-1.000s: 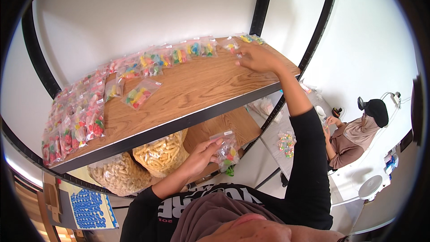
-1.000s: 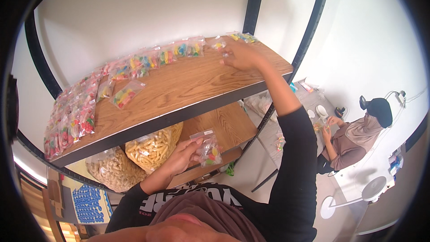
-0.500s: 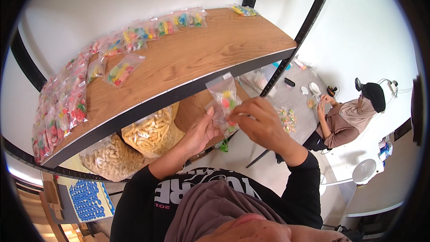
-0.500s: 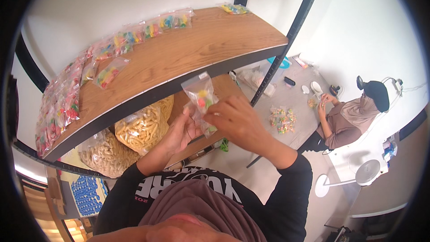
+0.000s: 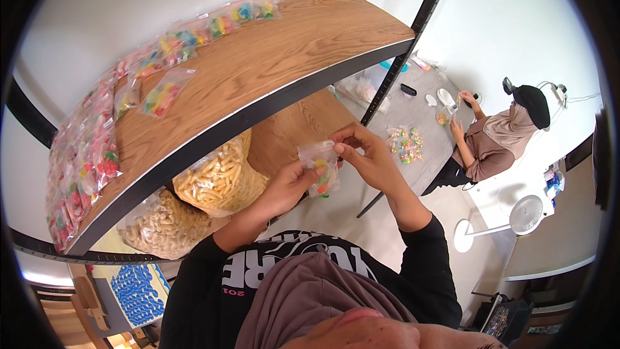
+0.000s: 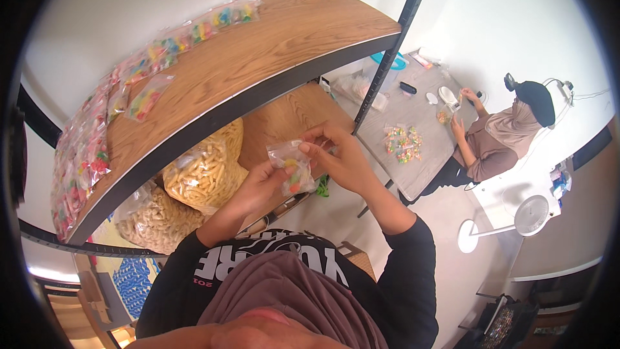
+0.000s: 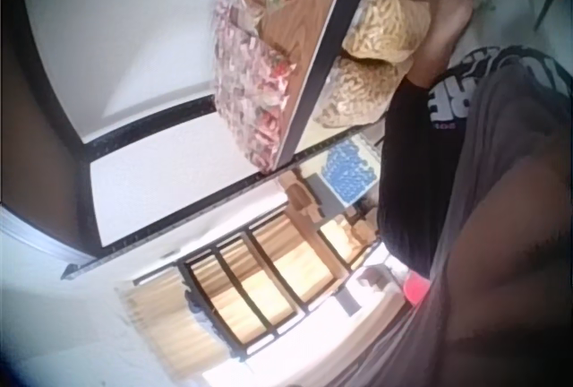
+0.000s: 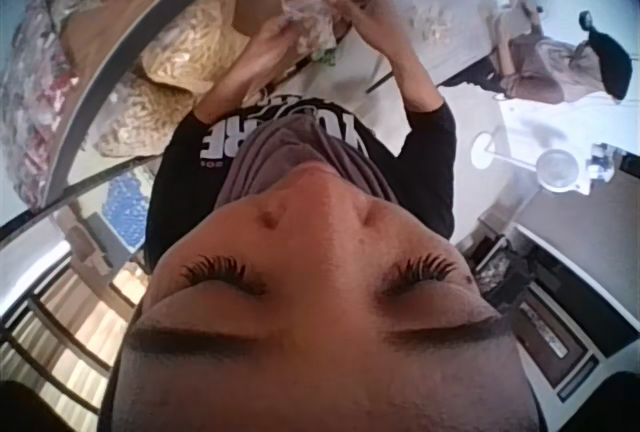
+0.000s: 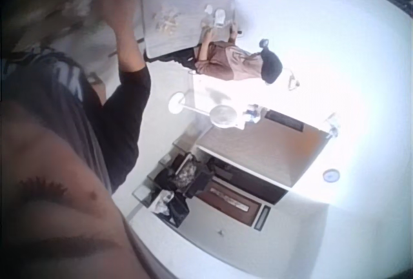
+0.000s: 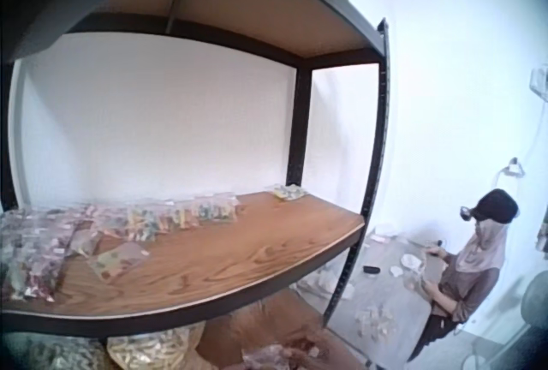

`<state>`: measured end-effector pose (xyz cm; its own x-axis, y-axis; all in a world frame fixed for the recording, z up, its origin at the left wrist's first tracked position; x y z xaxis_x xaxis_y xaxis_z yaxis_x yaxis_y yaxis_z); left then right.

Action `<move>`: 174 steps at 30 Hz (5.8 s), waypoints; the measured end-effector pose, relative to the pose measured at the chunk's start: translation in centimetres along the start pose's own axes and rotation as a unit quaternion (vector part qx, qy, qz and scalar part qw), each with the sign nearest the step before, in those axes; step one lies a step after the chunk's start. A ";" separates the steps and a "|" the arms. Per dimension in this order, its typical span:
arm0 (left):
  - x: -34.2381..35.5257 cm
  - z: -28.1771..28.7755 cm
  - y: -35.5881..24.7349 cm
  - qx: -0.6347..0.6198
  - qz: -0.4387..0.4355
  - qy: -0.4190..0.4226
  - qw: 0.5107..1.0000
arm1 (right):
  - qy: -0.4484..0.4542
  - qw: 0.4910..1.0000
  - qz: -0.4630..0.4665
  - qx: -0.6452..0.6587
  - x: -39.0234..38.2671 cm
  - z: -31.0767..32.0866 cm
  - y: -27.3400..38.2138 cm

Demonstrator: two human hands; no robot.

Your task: The person repeatedly picks small bags of colorful candy from a shelf and places them into small cardboard boxes on a table. The person folds the flaps of each box after filling it and moves the completed box aside.

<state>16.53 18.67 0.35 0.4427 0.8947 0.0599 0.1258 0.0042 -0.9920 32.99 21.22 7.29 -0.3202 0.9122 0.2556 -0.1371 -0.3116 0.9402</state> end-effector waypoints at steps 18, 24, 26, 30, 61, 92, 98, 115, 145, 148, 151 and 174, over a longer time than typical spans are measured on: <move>-4.2 4.8 -1.8 -0.003 0.011 -0.021 1.000 | 0.090 0.948 0.244 -0.181 5.0 -3.1 8.9; -4.2 5.7 -1.7 -0.090 0.010 -0.002 0.996 | 0.026 0.920 0.244 -0.305 17.0 1.1 13.9; -4.1 5.5 -1.9 -0.082 0.002 0.004 0.997 | 0.012 0.890 0.263 -0.372 22.8 2.6 14.1; -4.2 5.9 -1.3 -0.133 0.024 -0.016 0.991 | 0.048 0.894 0.181 -0.407 34.2 3.5 10.0; -1.4 4.9 2.9 -0.354 0.120 -0.180 0.910 | 0.199 0.980 0.014 0.025 5.0 -2.3 5.1; -2.1 5.7 11.8 -0.142 0.072 -0.116 0.980 | 0.039 0.993 -0.041 -0.099 2.4 -8.6 -13.6; -2.0 6.2 11.2 -0.174 0.089 -0.076 0.978 | 0.083 0.992 0.053 -0.083 3.2 -3.9 -5.5; -4.5 -4.8 -2.7 0.667 -0.443 0.027 0.599 | 0.485 0.864 0.124 0.051 4.9 -9.2 -1.6; -3.0 -6.8 -1.8 0.581 -0.482 0.100 0.648 | 0.615 0.762 0.174 0.101 4.3 -7.3 2.7; -2.7 -5.2 -2.5 0.536 -0.410 0.141 0.724 | 0.544 0.800 0.246 0.052 5.4 -3.7 8.1; -2.1 -4.0 -2.7 0.444 -0.390 0.095 0.801 | 0.362 0.883 0.292 -0.068 8.7 -0.8 11.8; 0.2 4.2 5.9 -0.460 0.168 -0.085 0.868 | 0.146 0.893 0.276 -0.325 10.7 -0.3 10.7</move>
<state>13.63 20.75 -6.00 0.4638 0.8294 -0.3114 0.7051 -0.5584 -0.4370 27.81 27.54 20.02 -0.7243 0.4941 0.4809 -0.3686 -0.8669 0.3356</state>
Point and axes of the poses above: each hand's wrist, its own x-axis towards the middle knuckle, its own z-axis out of the back of the hand, y = z × x, the point moved 5 cm from there along x, towards the middle knuckle, and after that the axes turned 2 degrees about z, right-handed, at the moved point
